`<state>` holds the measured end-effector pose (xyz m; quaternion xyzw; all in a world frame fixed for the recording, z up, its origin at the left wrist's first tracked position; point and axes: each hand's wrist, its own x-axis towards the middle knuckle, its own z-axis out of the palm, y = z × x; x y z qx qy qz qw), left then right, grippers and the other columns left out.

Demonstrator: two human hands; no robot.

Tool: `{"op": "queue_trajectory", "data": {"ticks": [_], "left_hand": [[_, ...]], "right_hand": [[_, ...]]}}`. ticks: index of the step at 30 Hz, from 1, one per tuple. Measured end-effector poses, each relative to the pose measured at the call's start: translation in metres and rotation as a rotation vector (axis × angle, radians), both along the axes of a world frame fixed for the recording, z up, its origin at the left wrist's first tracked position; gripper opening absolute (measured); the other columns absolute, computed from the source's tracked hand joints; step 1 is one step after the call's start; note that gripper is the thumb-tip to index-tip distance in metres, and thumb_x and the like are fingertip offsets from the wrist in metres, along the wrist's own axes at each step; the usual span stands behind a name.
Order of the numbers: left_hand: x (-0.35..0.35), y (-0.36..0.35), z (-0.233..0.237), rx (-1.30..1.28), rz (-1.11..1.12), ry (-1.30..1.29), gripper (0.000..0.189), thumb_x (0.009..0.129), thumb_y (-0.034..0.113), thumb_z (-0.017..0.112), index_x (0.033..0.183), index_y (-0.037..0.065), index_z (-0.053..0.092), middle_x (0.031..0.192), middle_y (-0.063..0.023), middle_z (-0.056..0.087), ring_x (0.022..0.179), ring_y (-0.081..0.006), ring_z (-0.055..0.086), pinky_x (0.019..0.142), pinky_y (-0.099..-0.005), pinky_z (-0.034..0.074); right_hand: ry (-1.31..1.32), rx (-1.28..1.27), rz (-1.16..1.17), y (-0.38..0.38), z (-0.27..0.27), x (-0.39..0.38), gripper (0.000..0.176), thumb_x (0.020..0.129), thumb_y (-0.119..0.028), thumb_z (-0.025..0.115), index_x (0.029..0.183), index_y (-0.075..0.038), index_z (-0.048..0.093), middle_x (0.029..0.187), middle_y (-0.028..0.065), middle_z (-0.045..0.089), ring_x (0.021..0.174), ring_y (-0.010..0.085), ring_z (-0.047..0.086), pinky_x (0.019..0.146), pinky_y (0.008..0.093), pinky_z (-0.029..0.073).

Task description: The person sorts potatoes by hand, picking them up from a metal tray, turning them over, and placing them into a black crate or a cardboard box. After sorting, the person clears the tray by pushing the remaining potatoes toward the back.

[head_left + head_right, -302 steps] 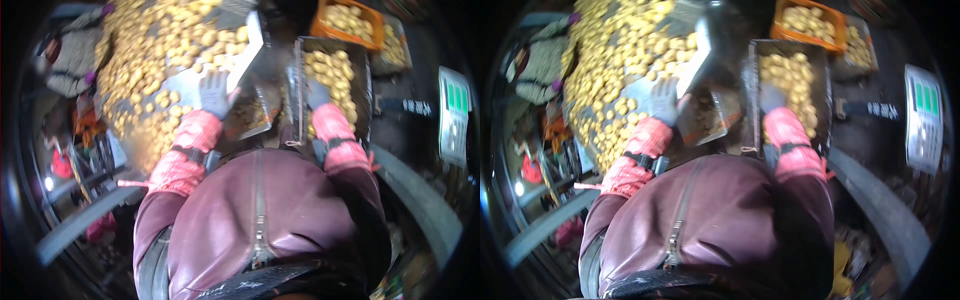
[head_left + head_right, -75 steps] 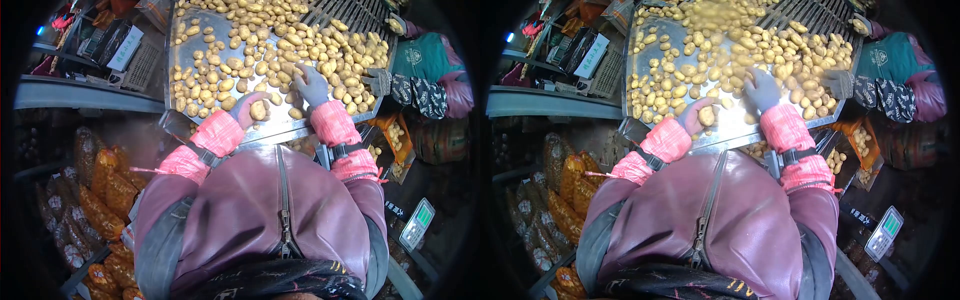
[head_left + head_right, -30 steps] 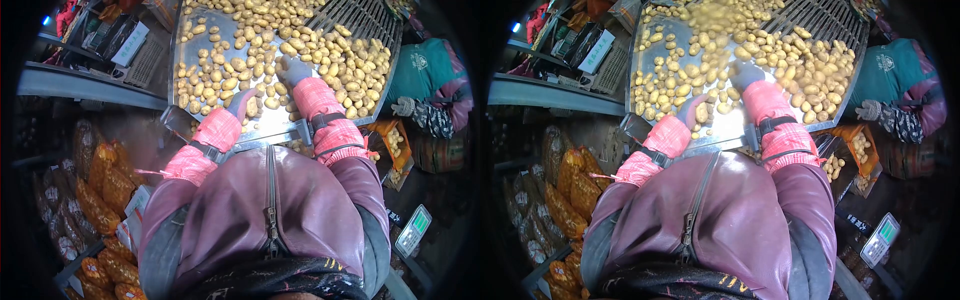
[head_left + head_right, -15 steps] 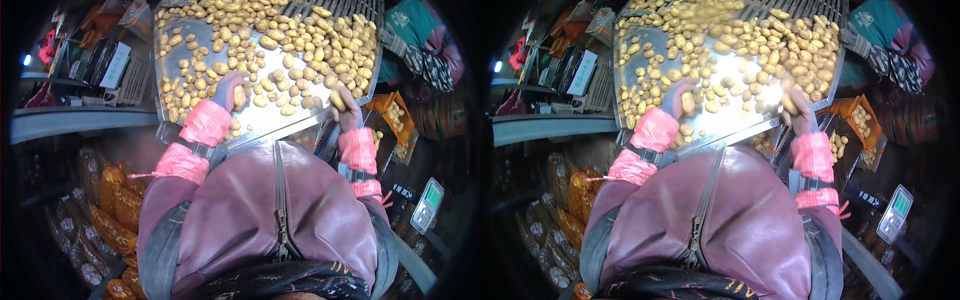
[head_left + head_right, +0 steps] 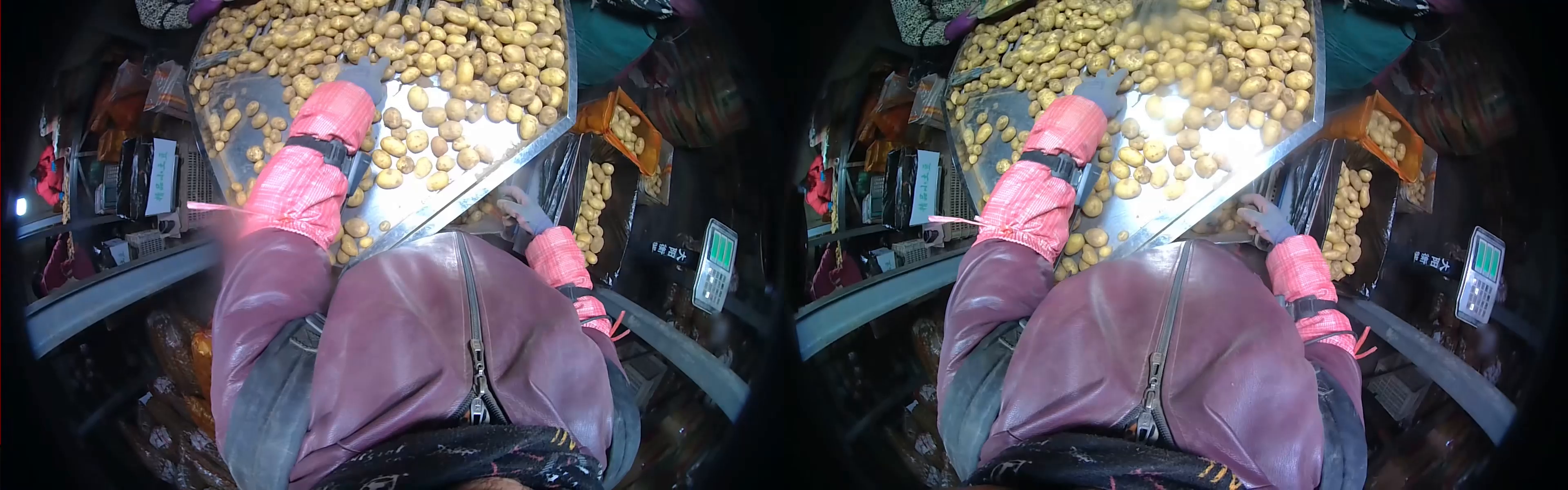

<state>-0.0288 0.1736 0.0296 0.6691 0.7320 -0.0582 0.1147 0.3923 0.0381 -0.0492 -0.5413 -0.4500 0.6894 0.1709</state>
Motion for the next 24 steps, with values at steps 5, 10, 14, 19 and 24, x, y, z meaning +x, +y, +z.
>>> {"op": "queue_trajectory", "data": {"ticks": [5, 10, 14, 19, 24], "left_hand": [[-0.008, 0.007, -0.013, 0.017, 0.012, -0.058, 0.061, 0.083, 0.045, 0.065, 0.139, 0.024, 0.051, 0.131, -0.0154, 0.061, 0.120, -0.0397, 0.058, 0.099, -0.0483, 0.048], [-0.017, -0.042, -0.035, 0.277, 0.152, -0.903, 0.050, 0.093, 0.043, 0.059, 0.130, 0.010, 0.053, 0.112, -0.0136, 0.066, 0.097, -0.0279, 0.066, 0.082, -0.0389, 0.054], [0.008, -0.120, 0.023, 0.150, 0.521, -1.705, 0.043, 0.097, 0.039, 0.055, 0.126, 0.006, 0.053, 0.100, -0.0091, 0.063, 0.078, -0.0165, 0.062, 0.066, -0.0318, 0.054], [0.030, -0.171, 0.002, 0.060, 0.701, -2.326, 0.043, 0.097, 0.038, 0.053, 0.125, 0.005, 0.054, 0.098, -0.0142, 0.066, 0.074, -0.0190, 0.062, 0.060, -0.0347, 0.054], [0.048, -0.179, -0.004, 0.074, 0.755, -2.448, 0.042, 0.098, 0.043, 0.053, 0.117, 0.006, 0.060, 0.095, -0.0143, 0.069, 0.067, -0.0196, 0.065, 0.057, -0.0362, 0.054]], "right_hand": [[0.036, -0.177, 0.297, 0.032, 0.103, -0.009, 0.029, 0.094, -0.027, 0.064, 0.111, -0.003, 0.065, 0.082, 0.0015, 0.066, 0.058, 0.0071, 0.057, 0.049, 0.0205, 0.043], [-0.047, 0.174, 0.137, 0.086, 0.105, -0.025, 0.028, 0.093, -0.028, 0.065, 0.102, -0.002, 0.067, 0.074, 0.0017, 0.062, 0.060, 0.0086, 0.058, 0.053, 0.0245, 0.046], [-0.477, 0.863, 0.243, 0.129, 0.104, -0.069, 0.037, 0.091, -0.027, 0.061, 0.119, -0.003, 0.061, 0.096, 0.0130, 0.068, 0.088, 0.0252, 0.068, 0.074, 0.0362, 0.053], [-0.924, 1.089, 0.473, 0.143, 0.096, -0.138, 0.033, 0.092, -0.024, 0.054, 0.122, -0.010, 0.060, 0.116, 0.0169, 0.065, 0.104, 0.0372, 0.065, 0.088, 0.0455, 0.052], [-0.838, 1.091, 0.678, 0.127, 0.090, -0.172, 0.032, 0.090, -0.022, 0.055, 0.120, -0.015, 0.062, 0.111, 0.0184, 0.066, 0.106, 0.0354, 0.064, 0.088, 0.0481, 0.052]]}}
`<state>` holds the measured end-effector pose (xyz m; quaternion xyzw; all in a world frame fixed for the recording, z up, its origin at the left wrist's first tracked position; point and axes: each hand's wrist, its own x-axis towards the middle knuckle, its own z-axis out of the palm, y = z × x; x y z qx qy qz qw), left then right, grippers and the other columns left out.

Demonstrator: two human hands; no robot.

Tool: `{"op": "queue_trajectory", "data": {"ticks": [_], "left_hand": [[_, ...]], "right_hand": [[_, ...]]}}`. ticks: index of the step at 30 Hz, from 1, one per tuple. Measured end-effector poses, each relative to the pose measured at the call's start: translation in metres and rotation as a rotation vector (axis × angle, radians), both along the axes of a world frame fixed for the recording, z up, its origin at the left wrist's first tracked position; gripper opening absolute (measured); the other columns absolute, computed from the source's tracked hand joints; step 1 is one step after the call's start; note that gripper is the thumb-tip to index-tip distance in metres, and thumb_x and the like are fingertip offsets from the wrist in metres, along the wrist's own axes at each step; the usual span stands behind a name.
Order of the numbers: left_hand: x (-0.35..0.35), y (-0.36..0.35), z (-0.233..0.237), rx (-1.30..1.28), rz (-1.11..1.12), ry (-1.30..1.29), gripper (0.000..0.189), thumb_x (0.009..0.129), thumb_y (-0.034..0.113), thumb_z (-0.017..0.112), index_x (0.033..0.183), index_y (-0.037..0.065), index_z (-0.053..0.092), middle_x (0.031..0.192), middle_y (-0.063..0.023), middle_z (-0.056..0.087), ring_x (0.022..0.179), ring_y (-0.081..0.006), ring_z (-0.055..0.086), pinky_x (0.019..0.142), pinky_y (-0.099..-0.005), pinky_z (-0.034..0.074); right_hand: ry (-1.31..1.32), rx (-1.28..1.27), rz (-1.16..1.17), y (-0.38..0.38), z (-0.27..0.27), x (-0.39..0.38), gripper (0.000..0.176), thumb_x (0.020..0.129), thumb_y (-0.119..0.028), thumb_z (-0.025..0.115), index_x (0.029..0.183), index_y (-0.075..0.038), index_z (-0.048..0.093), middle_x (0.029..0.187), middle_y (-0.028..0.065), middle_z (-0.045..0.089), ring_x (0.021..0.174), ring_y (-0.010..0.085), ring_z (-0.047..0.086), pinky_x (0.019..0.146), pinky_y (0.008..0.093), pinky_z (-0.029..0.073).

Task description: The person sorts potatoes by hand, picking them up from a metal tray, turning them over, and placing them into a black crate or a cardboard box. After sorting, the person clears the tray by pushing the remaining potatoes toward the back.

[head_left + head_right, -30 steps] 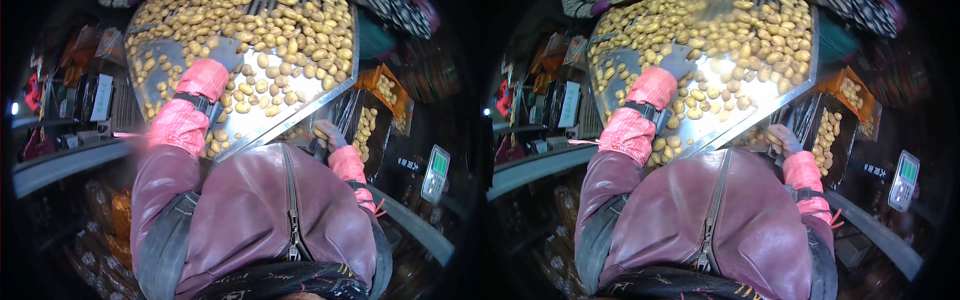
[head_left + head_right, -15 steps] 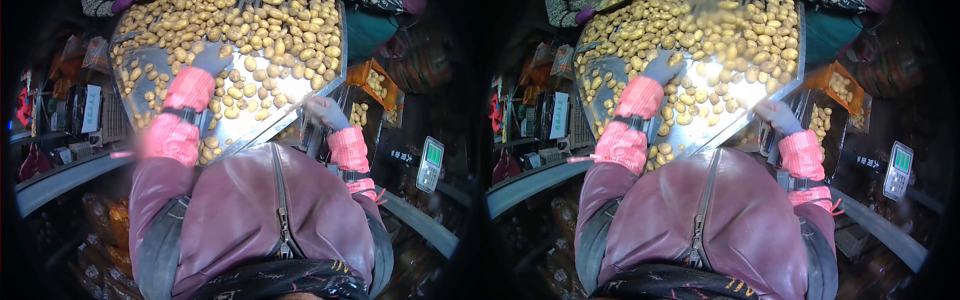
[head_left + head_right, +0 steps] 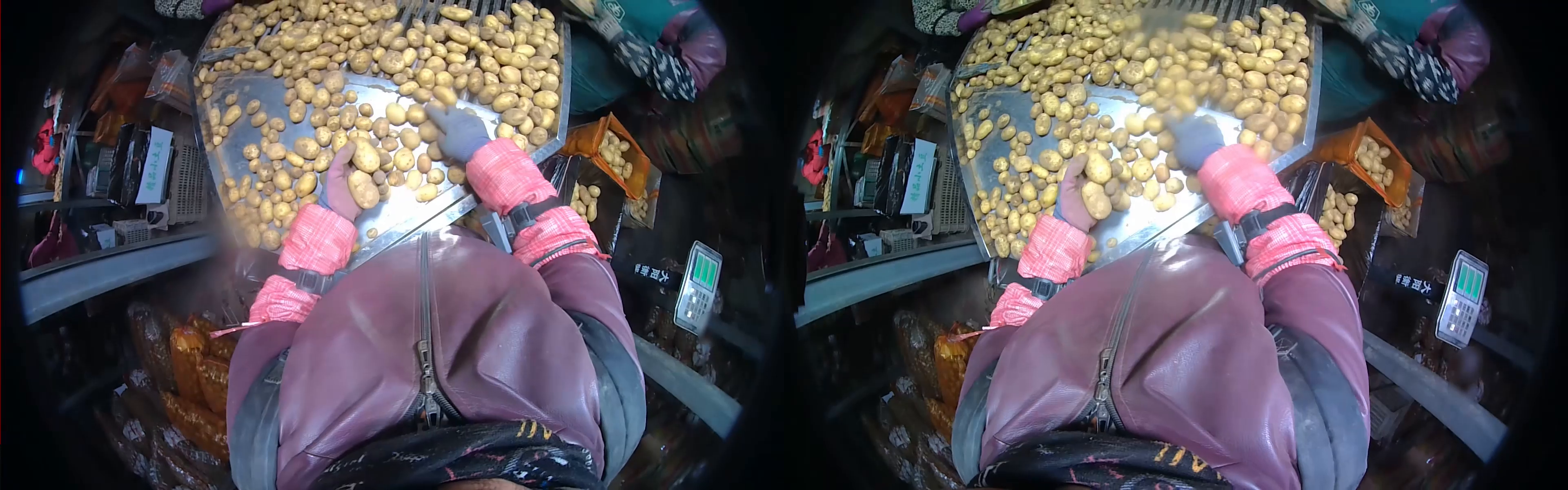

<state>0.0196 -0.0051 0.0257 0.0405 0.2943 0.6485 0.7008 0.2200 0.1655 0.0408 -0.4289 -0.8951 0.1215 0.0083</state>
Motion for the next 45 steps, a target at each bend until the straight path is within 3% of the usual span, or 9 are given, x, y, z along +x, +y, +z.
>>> {"op": "queue_trajectory", "data": {"ticks": [4, 10, 19, 26, 31, 35, 38, 42, 45], "left_hand": [[-0.001, -0.006, -0.006, -0.031, -0.044, 0.045, 0.045, 0.097, 0.046, 0.055, 0.117, 0.006, 0.061, 0.093, -0.0116, 0.069, 0.067, -0.0169, 0.065, 0.055, -0.0343, 0.053], [0.004, 0.004, 0.001, -0.071, -0.133, -0.096, 0.050, 0.097, 0.050, 0.055, 0.121, 0.007, 0.061, 0.094, -0.0109, 0.069, 0.069, -0.0197, 0.066, 0.061, -0.0376, 0.054], [-0.004, 0.012, -0.009, -0.121, -0.136, -0.201, 0.055, 0.096, 0.052, 0.051, 0.121, 0.004, 0.061, 0.092, -0.0133, 0.069, 0.072, -0.0270, 0.068, 0.069, -0.0428, 0.058], [0.010, 0.027, 0.013, -0.080, -0.237, -0.037, 0.054, 0.099, 0.050, 0.047, 0.119, 0.001, 0.060, 0.096, -0.0131, 0.069, 0.078, -0.0254, 0.068, 0.072, -0.0421, 0.058], [0.047, 0.034, 0.042, -0.123, -0.258, 0.135, 0.051, 0.104, 0.050, 0.041, 0.120, 0.004, 0.058, 0.088, -0.0113, 0.066, 0.070, -0.0187, 0.064, 0.063, -0.0312, 0.056], [0.070, 0.041, 0.040, 0.015, -0.437, 0.432, 0.047, 0.105, 0.044, 0.043, 0.120, 0.003, 0.058, 0.098, -0.0113, 0.065, 0.082, -0.0182, 0.064, 0.074, -0.0315, 0.055], [0.096, 0.050, 0.028, 0.389, -0.453, 1.119, 0.046, 0.106, 0.039, 0.043, 0.126, 0.000, 0.057, 0.110, -0.0126, 0.064, 0.098, -0.0187, 0.063, 0.087, -0.0299, 0.052], [0.135, 0.052, 0.013, 0.486, -0.552, 1.217, 0.045, 0.106, 0.034, 0.042, 0.135, 0.001, 0.054, 0.120, -0.0150, 0.065, 0.108, -0.0219, 0.063, 0.094, -0.0338, 0.050], [0.151, 0.046, 0.007, 0.611, -0.600, 1.539, 0.044, 0.105, 0.035, 0.042, 0.137, 0.008, 0.054, 0.110, -0.0206, 0.069, 0.103, -0.0364, 0.066, 0.088, -0.0411, 0.052]], "right_hand": [[0.440, 0.106, -0.028, 0.021, -0.003, 0.037, 0.034, 0.089, -0.026, 0.055, 0.121, -0.018, 0.064, 0.112, 0.0137, 0.067, 0.110, 0.0320, 0.061, 0.094, 0.0454, 0.049], [-0.171, 0.497, -0.180, 0.065, -0.003, 0.083, 0.038, 0.081, -0.039, 0.066, 0.110, -0.014, 0.060, 0.108, 0.0140, 0.061, 0.101, 0.0321, 0.059, 0.082, 0.0459, 0.049], [-0.047, 0.091, -0.236, 0.062, 0.016, 0.085, 0.053, 0.080, -0.045, 0.072, 0.116, -0.008, 0.062, 0.093, 0.0108, 0.070, 0.085, 0.0263, 0.067, 0.076, 0.0428, 0.053], [1.241, -1.019, -0.418, -0.014, 0.032, 0.052, 0.040, 0.091, -0.030, 0.063, 0.121, -0.003, 0.060, 0.104, 0.0060, 0.066, 0.098, 0.0134, 0.063, 0.079, 0.0287, 0.051], [1.606, -1.320, -0.397, -0.055, 0.038, 0.051, 0.043, 0.098, -0.036, 0.050, 0.118, 0.000, 0.060, 0.099, 0.0101, 0.067, 0.080, 0.0184, 0.064, 0.066, 0.0294, 0.051], [1.321, -1.314, -0.596, -0.085, 0.050, 0.066, 0.042, 0.096, -0.044, 0.054, 0.091, -0.005, 0.067, 0.074, 0.0052, 0.066, 0.061, 0.0131, 0.060, 0.055, 0.0245, 0.048], [1.352, -1.126, -0.522, -0.109, 0.039, 0.095, 0.026, 0.097, -0.026, 0.054, 0.102, -0.003, 0.067, 0.100, 0.0084, 0.067, 0.077, 0.0121, 0.064, 0.063, 0.0241, 0.050], [1.349, -1.330, -0.435, -0.131, 0.032, 0.134, 0.031, 0.097, -0.026, 0.057, 0.119, -0.004, 0.059, 0.112, 0.0024, 0.062, 0.102, 0.0106, 0.059, 0.085, 0.0242, 0.048], [1.419, -1.256, -0.459, -0.143, 0.011, 0.144, 0.037, 0.093, -0.032, 0.063, 0.119, -0.006, 0.059, 0.099, 0.0024, 0.064, 0.081, 0.0090, 0.062, 0.069, 0.0240, 0.050]]}}
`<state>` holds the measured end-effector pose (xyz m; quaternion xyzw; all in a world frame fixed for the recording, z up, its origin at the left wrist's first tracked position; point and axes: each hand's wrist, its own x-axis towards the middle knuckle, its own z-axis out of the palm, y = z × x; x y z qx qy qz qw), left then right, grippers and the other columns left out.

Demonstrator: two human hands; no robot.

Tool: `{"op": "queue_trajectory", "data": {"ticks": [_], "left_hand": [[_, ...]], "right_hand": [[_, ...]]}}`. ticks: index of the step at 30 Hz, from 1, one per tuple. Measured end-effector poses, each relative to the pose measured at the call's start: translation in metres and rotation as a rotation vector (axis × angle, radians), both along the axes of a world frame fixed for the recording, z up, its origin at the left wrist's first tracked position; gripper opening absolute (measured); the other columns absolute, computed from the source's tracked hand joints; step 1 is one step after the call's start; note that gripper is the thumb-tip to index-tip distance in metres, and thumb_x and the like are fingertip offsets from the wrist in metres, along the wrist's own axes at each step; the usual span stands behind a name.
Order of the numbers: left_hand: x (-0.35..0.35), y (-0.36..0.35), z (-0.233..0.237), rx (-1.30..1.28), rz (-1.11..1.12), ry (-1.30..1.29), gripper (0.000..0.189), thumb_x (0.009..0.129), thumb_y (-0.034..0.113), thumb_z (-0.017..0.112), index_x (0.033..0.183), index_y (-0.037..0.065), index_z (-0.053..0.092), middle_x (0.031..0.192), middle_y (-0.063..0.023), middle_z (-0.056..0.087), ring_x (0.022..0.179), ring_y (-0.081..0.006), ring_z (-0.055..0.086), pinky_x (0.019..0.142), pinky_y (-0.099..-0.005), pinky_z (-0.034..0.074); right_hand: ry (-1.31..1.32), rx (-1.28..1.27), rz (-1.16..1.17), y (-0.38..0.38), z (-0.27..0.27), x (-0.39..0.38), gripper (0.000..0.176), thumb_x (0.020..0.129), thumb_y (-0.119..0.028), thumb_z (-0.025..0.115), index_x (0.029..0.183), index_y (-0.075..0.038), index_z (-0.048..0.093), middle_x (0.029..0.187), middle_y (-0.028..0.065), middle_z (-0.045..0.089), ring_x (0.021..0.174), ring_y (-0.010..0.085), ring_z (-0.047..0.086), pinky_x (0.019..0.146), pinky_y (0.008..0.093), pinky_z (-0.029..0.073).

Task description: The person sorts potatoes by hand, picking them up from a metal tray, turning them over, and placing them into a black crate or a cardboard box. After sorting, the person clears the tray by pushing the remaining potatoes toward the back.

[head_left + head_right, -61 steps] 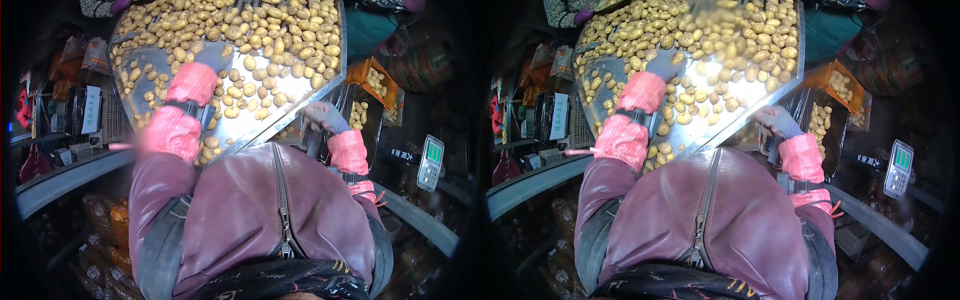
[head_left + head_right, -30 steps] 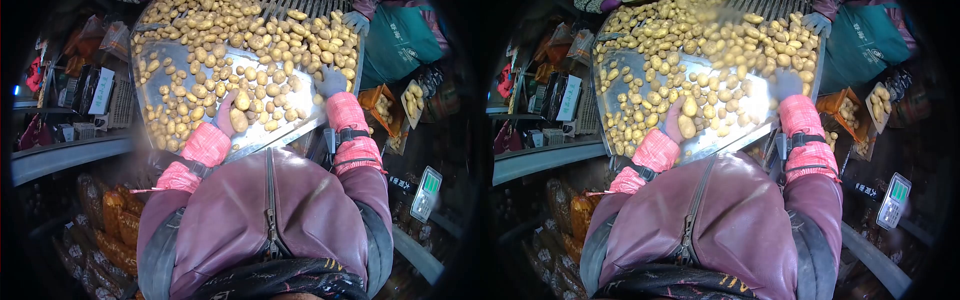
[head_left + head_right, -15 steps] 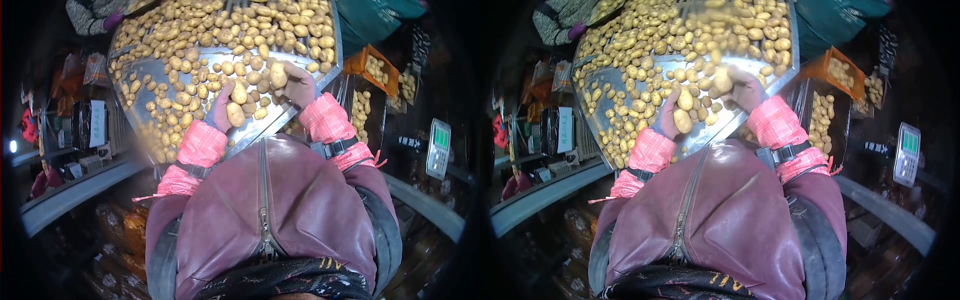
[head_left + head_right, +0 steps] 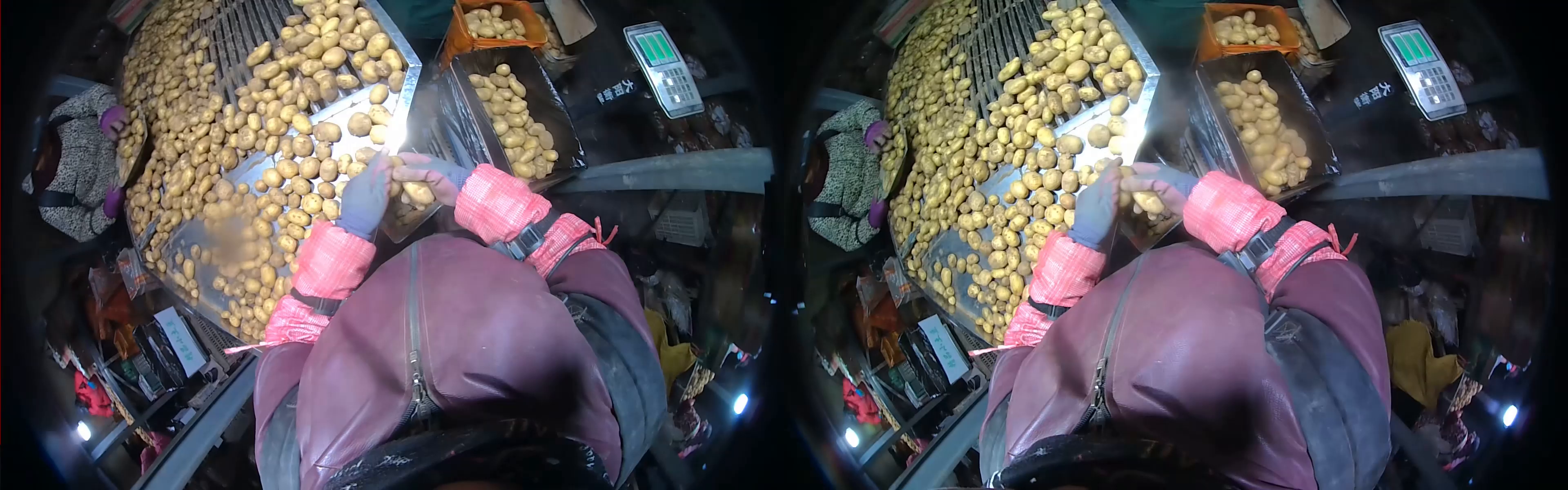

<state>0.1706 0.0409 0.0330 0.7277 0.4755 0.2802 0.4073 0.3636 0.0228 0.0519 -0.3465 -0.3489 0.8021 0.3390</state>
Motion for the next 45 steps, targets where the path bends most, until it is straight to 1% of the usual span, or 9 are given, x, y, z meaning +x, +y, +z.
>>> {"op": "queue_trajectory", "data": {"ticks": [2, 10, 15, 18, 19, 23, 28, 35, 45], "left_hand": [[0.010, -0.003, 0.011, -0.006, -0.015, 0.193, 0.045, 0.103, 0.040, 0.044, 0.134, 0.011, 0.058, 0.103, -0.0222, 0.070, 0.097, -0.0425, 0.066, 0.083, -0.0438, 0.053], [0.082, -0.008, 0.060, 0.155, 0.212, -0.268, 0.038, 0.095, 0.021, 0.064, 0.124, -0.005, 0.062, 0.100, -0.0143, 0.071, 0.090, -0.0269, 0.068, 0.082, -0.0386, 0.054], [0.125, 0.008, 0.064, 0.721, -0.146, -0.152, 0.040, 0.088, 0.020, 0.066, 0.123, 0.000, 0.060, 0.109, -0.0166, 0.062, 0.096, -0.0356, 0.058, 0.085, -0.0454, 0.047], [0.129, 0.009, 0.073, 0.831, -0.103, -0.137, 0.040, 0.082, 0.026, 0.068, 0.117, 0.005, 0.064, 0.099, -0.0169, 0.062, 0.097, -0.0376, 0.057, 0.084, -0.0461, 0.046], [0.120, 0.014, 0.078, 0.516, -0.179, -0.019, 0.036, 0.081, 0.026, 0.070, 0.110, 0.005, 0.064, 0.097, -0.0160, 0.062, 0.095, -0.0371, 0.057, 0.083, -0.0462, 0.046], [0.076, 0.002, 0.036, 0.625, 0.123, 0.365, 0.042, 0.084, 0.032, 0.067, 0.114, 0.003, 0.063, 0.100, -0.0187, 0.059, 0.100, -0.0404, 0.053, 0.087, -0.0502, 0.042], [0.050, -0.010, -0.014, 0.611, 0.090, 0.792, 0.076, 0.087, 0.049, 0.063, 0.142, 0.003, 0.041, 0.130, -0.0199, 0.046, 0.121, -0.0393, 0.042, 0.102, -0.0527, 0.032], [0.049, -0.012, -0.022, 0.581, 0.126, 0.815, 0.076, 0.085, 0.046, 0.066, 0.144, 0.007, 0.041, 0.132, -0.0185, 0.046, 0.122, -0.0374, 0.043, 0.104, -0.0522, 0.031], [0.046, -0.009, -0.026, 0.580, 0.109, 0.807, 0.078, 0.084, 0.044, 0.068, 0.145, 0.005, 0.040, 0.133, -0.0205, 0.048, 0.124, -0.0374, 0.045, 0.104, -0.0518, 0.033]], "right_hand": [[0.069, 0.022, -0.027, -0.006, 0.001, 0.006, 0.034, 0.094, -0.032, 0.062, 0.117, -0.007, 0.060, 0.099, 0.0018, 0.065, 0.082, 0.0089, 0.062, 0.068, 0.0241, 0.050], [0.515, -0.387, -0.192, -0.004, -0.048, 0.059, 0.033, 0.095, -0.029, 0.061, 0.120, -0.008, 0.061, 0.102, 0.0055, 0.066, 0.087, 0.0170, 0.066, 0.067, 0.0312, 0.057], [0.612, -0.285, -0.473, -0.006, -0.004, 0.094, 0.040, 0.093, -0.035, 0.059, 0.120, -0.005, 0.060, 0.128, 0.0152, 0.058, 0.116, 0.0265, 0.061, 0.101, 0.0472, 0.050], [0.655, -0.122, -0.320, -0.008, -0.029, 0.147, 0.038, 0.092, -0.042, 0.059, 0.107, -0.008, 0.059, 0.119, 0.0145, 0.064, 0.104, 0.0317, 0.065, 0.067, 0.0384, 0.059], [0.658, -0.120, -0.348, -0.007, -0.017, 0.157, 0.041, 0.092, -0.043, 0.058, 0.111, -0.006, 0.060, 0.113, 0.0120, 0.066, 0.097, 0.0308, 0.067, 0.051, 0.0344, 0.055], [0.303, -0.127, -0.781, -0.009, -0.016, 0.228, 0.049, 0.094, -0.046, 0.058, 0.119, -0.004, 0.059, 0.115, 0.0161, 0.065, 0.094, 0.0295, 0.066, 0.053, 0.0277, 0.050], [0.125, 0.104, -0.789, 0.004, -0.017, 0.279, 0.031, 0.102, -0.028, 0.052, 0.120, -0.005, 0.060, 0.113, 0.0127, 0.066, 0.096, 0.0286, 0.070, 0.061, 0.0253, 0.052], [0.130, -0.332, -0.726, 0.017, -0.024, 0.278, 0.050, 0.101, -0.036, 0.053, 0.141, -0.006, 0.050, 0.125, 0.0131, 0.064, 0.107, 0.0255, 0.067, 0.087, 0.0334, 0.055], [-0.174, -0.387, -0.687, -0.051, -0.118, 0.294, 0.036, 0.092, -0.037, 0.064, 0.115, -0.009, 0.062, 0.091, 0.0057, 0.067, 0.064, 0.0183, 0.063, 0.057, 0.0338, 0.054]]}}
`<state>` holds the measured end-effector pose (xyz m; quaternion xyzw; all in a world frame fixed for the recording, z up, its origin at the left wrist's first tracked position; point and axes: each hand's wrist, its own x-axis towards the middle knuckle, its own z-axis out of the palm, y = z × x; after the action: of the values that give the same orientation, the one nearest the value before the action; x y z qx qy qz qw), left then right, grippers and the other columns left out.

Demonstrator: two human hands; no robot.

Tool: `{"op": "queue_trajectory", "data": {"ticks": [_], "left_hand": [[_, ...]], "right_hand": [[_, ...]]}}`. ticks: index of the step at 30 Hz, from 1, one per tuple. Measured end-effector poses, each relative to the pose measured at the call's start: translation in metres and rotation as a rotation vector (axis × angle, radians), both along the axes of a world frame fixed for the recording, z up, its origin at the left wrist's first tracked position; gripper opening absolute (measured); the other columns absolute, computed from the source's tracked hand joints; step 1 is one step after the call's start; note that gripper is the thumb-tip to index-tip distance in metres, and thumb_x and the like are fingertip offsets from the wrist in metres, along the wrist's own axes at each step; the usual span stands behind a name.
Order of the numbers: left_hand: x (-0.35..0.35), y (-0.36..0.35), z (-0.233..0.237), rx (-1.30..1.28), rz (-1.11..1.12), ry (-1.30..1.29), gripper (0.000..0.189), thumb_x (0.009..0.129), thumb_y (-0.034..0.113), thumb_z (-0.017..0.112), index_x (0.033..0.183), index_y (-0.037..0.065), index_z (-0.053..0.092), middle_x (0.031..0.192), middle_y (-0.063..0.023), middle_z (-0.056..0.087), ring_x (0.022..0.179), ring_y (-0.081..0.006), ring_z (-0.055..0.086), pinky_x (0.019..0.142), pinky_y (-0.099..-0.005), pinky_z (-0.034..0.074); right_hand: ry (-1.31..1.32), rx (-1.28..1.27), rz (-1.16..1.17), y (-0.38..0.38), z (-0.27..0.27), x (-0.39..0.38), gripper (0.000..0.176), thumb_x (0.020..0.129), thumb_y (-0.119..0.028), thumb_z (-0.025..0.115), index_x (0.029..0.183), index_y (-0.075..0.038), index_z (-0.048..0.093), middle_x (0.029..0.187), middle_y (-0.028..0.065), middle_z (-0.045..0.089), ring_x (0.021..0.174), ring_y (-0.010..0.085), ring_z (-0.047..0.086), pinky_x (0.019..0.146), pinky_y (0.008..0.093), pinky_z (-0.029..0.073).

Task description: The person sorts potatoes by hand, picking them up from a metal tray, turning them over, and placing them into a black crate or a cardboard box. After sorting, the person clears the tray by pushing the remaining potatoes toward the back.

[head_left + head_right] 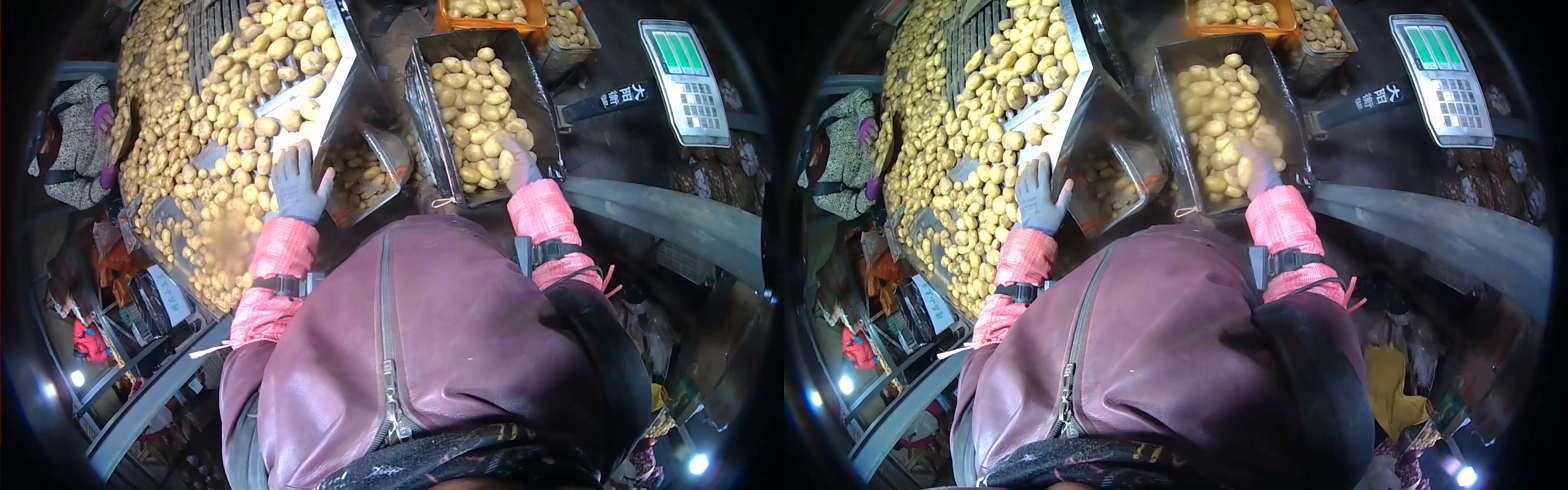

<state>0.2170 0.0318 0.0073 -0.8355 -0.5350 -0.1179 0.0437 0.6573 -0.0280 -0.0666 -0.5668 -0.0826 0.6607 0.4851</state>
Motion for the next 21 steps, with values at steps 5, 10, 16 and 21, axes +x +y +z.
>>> {"op": "queue_trajectory", "data": {"ticks": [5, 10, 16, 21], "left_hand": [[0.001, -0.001, 0.000, 0.020, 0.001, 0.003, 0.076, 0.085, 0.044, 0.068, 0.144, 0.005, 0.042, 0.134, -0.0207, 0.048, 0.125, -0.0372, 0.045, 0.104, -0.0509, 0.033], [0.003, -0.003, 0.007, -0.017, 0.004, -0.045, 0.073, 0.087, 0.040, 0.069, 0.142, 0.000, 0.043, 0.133, -0.0256, 0.049, 0.123, -0.0431, 0.046, 0.104, -0.0506, 0.037], [-0.004, -0.005, -0.003, -0.026, 0.027, -0.026, 0.078, 0.084, 0.035, 0.071, 0.147, 0.002, 0.039, 0.141, -0.0236, 0.044, 0.131, -0.0420, 0.040, 0.111, -0.0517, 0.030], [-0.001, -0.006, 0.001, -0.025, 0.015, -0.025, 0.079, 0.083, 0.034, 0.072, 0.147, 0.002, 0.038, 0.140, -0.0221, 0.044, 0.130, -0.0402, 0.040, 0.110, -0.0505, 0.030]], "right_hand": [[-0.054, -0.095, -0.045, -0.004, 0.017, -0.011, 0.040, 0.089, -0.039, 0.067, 0.115, -0.009, 0.064, 0.089, 0.0054, 0.065, 0.067, 0.0180, 0.059, 0.059, 0.0315, 0.053], [0.063, -0.033, -0.203, 0.003, 0.085, -0.027, 0.036, 0.087, -0.031, 0.071, 0.109, -0.003, 0.064, 0.086, 0.0070, 0.063, 0.071, 0.0180, 0.062, 0.057, 0.0297, 0.054], [-0.100, -0.063, -0.098, 0.002, 0.041, -0.017, 0.037, 0.084, -0.043, 0.071, 0.108, -0.016, 0.064, 0.088, 0.0005, 0.061, 0.069, 0.0169, 0.058, 0.054, 0.0310, 0.047], [-0.074, 0.000, -0.067, -0.006, 0.044, -0.008, 0.045, 0.084, -0.040, 0.073, 0.114, -0.009, 0.064, 0.093, 0.0026, 0.063, 0.074, 0.0182, 0.061, 0.056, 0.0317, 0.049]]}}
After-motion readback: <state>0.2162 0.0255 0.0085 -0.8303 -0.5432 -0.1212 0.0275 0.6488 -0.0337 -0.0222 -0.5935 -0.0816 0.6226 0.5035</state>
